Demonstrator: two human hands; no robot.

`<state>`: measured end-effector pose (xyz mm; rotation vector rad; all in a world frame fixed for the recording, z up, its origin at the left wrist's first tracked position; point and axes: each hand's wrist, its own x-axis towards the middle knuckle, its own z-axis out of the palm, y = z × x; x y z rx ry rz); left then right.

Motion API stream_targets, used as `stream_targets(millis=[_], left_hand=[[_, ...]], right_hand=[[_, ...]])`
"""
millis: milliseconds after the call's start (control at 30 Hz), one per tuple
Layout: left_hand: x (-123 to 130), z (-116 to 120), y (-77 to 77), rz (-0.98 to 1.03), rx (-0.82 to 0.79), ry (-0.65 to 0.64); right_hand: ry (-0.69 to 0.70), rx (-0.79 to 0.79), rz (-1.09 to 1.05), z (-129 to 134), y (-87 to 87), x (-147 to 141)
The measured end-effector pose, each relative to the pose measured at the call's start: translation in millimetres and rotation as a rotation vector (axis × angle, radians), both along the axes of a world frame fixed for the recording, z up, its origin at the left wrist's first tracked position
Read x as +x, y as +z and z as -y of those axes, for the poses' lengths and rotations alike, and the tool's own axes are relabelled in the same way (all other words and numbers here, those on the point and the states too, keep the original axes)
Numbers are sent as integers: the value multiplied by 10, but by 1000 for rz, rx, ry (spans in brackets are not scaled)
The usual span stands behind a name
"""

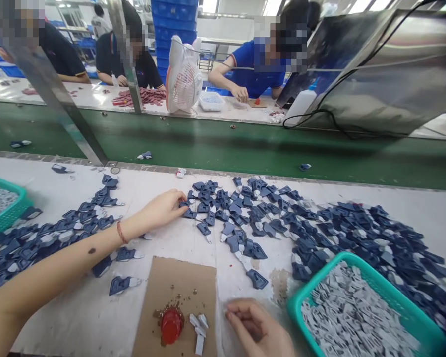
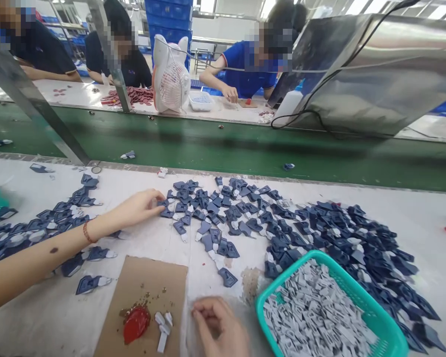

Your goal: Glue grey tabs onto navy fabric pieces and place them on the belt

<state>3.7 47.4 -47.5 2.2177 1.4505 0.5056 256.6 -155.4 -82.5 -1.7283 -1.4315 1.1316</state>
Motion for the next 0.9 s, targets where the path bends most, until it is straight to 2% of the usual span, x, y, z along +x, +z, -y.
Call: stream_targets(millis=[200, 333, 433, 667, 900], left_hand=[[33, -60, -168, 53, -68, 34], [26, -96, -163, 52, -71, 20], [14, -71, -142, 49, -75, 27], [-124, 72, -136, 25, -56, 36], [-222, 352, -100, -59, 26, 47]], right_hand=[[-7, 79, 164, 28, 97, -15], [188, 193, 291, 95, 179, 18], [343, 279, 398, 130, 169, 67], [447, 493, 672, 171, 27, 111], [575, 622, 839, 138, 84, 94]])
